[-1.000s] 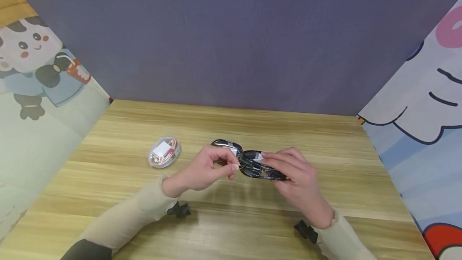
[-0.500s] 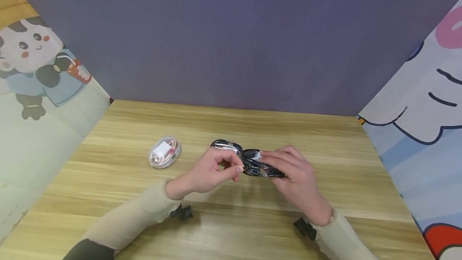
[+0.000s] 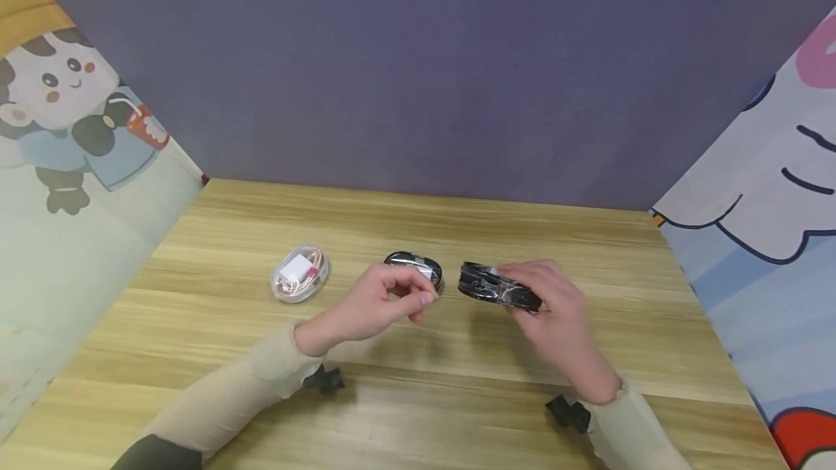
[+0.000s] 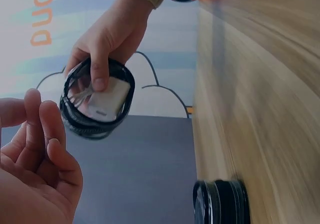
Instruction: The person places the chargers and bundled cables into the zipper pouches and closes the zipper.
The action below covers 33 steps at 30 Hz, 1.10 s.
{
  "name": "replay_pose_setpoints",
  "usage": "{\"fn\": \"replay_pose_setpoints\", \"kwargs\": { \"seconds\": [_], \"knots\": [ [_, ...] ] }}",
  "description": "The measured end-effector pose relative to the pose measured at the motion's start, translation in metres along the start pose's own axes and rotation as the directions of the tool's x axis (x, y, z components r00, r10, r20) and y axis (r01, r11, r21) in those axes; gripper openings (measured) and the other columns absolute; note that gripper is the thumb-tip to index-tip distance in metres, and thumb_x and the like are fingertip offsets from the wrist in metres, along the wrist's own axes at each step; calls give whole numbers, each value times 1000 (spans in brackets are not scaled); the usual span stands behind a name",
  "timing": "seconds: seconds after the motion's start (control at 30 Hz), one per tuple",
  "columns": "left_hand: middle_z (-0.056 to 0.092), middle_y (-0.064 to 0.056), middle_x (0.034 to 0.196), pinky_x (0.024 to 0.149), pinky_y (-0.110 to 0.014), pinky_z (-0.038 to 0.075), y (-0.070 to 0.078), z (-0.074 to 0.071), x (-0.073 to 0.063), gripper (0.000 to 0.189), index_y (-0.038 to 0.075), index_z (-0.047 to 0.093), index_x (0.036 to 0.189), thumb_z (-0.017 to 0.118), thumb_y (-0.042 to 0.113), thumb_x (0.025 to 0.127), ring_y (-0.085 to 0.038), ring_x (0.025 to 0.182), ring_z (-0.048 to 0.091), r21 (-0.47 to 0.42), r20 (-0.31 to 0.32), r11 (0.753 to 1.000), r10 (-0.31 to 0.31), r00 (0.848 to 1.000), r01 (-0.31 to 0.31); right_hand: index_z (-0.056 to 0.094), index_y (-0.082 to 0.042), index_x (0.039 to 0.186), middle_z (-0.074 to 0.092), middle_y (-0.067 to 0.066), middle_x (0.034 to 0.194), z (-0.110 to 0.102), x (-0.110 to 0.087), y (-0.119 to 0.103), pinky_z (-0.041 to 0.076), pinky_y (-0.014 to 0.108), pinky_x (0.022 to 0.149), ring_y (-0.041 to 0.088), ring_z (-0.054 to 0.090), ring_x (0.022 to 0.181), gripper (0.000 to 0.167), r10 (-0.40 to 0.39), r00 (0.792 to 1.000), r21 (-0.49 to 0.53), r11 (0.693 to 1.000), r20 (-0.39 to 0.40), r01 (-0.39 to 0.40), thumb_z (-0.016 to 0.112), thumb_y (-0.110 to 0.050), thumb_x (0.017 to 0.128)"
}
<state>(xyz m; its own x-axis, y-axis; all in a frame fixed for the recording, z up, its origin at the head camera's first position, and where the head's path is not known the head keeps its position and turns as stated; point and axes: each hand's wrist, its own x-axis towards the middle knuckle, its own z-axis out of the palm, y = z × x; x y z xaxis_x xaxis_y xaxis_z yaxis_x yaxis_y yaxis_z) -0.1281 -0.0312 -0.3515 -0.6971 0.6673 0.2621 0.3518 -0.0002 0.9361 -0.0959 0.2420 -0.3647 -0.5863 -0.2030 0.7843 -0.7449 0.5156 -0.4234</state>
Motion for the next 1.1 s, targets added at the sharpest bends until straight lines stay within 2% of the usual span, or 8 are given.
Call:
{"fn": "replay_pose_setpoints", "kwargs": {
  "seconds": [0.2, 0.33, 0.43, 0.53, 0.67, 0.8, 0.97, 1.1],
  "knots": [
    [66, -8, 76, 65, -36, 59, -5, -10, -5, 9, 2, 70, 98, 63, 8, 97, -13, 67, 64, -2, 23, 1000, -7, 1000, 7, 74, -3, 103, 73, 15, 101, -15, -8, 13, 46, 11, 85, 0, 61, 99, 42, 155, 988, -74, 985, 1, -154, 80, 12, 64],
    [66, -6, 76, 64, -36, 58, -8, -16, -9, 9, 5, 71, 98, 64, 11, 97, -13, 68, 64, 51, 17, 998, -35, 999, 34, 72, -4, 107, 72, 8, 105, -21, -15, 20, 46, 8, 82, -5, 60, 98, 47, 273, 961, -118, 956, 33, -268, 83, 15, 65],
    [66, -5, 75, 62, -32, 57, -11, -21, -14, 9, 6, 72, 98, 65, 12, 96, -13, 67, 64, 90, -4, 994, -60, 998, 60, 70, -1, 109, 69, -7, 108, -24, -21, 29, 48, 7, 76, -5, 61, 95, 45, 367, 929, -75, 929, 47, -363, 81, 16, 69],
    [67, -9, 75, 62, -30, 56, -16, -25, -19, 8, 7, 72, 97, 65, 11, 96, -14, 67, 63, 105, -21, 991, -81, 996, 83, 66, 4, 110, 64, -20, 105, -27, -28, 38, 50, 7, 69, -5, 62, 89, 42, 477, 877, -10, 879, 59, -477, 77, 18, 73],
    [67, -13, 79, 68, -32, 58, -19, -33, -27, 9, 8, 72, 99, 65, 13, 97, -16, 71, 64, 118, -34, 984, -129, 991, 132, 64, 4, 114, 61, -23, 99, -35, -35, 51, 49, 7, 68, -7, 58, 87, 37, 605, 787, -63, 796, 119, -602, 78, 6, 80],
    [68, -10, 80, 70, -32, 58, -21, -42, -35, 10, 11, 72, 100, 65, 18, 97, -17, 74, 65, 154, -52, 972, -170, 984, 176, 63, 1, 118, 63, -7, 104, -45, -42, 64, 48, 10, 69, -6, 56, 88, 38, 680, 698, -156, 732, 224, -663, 79, -11, 86],
    [68, -9, 79, 70, -34, 58, -27, -48, -41, 12, 11, 72, 100, 65, 21, 97, -17, 74, 66, 165, -74, 965, -196, 978, 206, 57, 2, 128, 64, 20, 116, -53, -52, 81, 46, 12, 72, -6, 54, 91, 47, 723, 609, -191, 681, 325, -707, 75, -19, 90],
    [68, -13, 80, 70, -38, 58, -29, -50, -44, 13, 10, 72, 102, 65, 20, 97, -18, 73, 66, 159, -87, 965, -198, 976, 210, 49, 3, 134, 58, 29, 127, -59, -58, 95, 43, 14, 76, 13, 55, 107, 54, 760, 527, -217, 628, 382, -748, 72, -24, 93]
  ]
}}
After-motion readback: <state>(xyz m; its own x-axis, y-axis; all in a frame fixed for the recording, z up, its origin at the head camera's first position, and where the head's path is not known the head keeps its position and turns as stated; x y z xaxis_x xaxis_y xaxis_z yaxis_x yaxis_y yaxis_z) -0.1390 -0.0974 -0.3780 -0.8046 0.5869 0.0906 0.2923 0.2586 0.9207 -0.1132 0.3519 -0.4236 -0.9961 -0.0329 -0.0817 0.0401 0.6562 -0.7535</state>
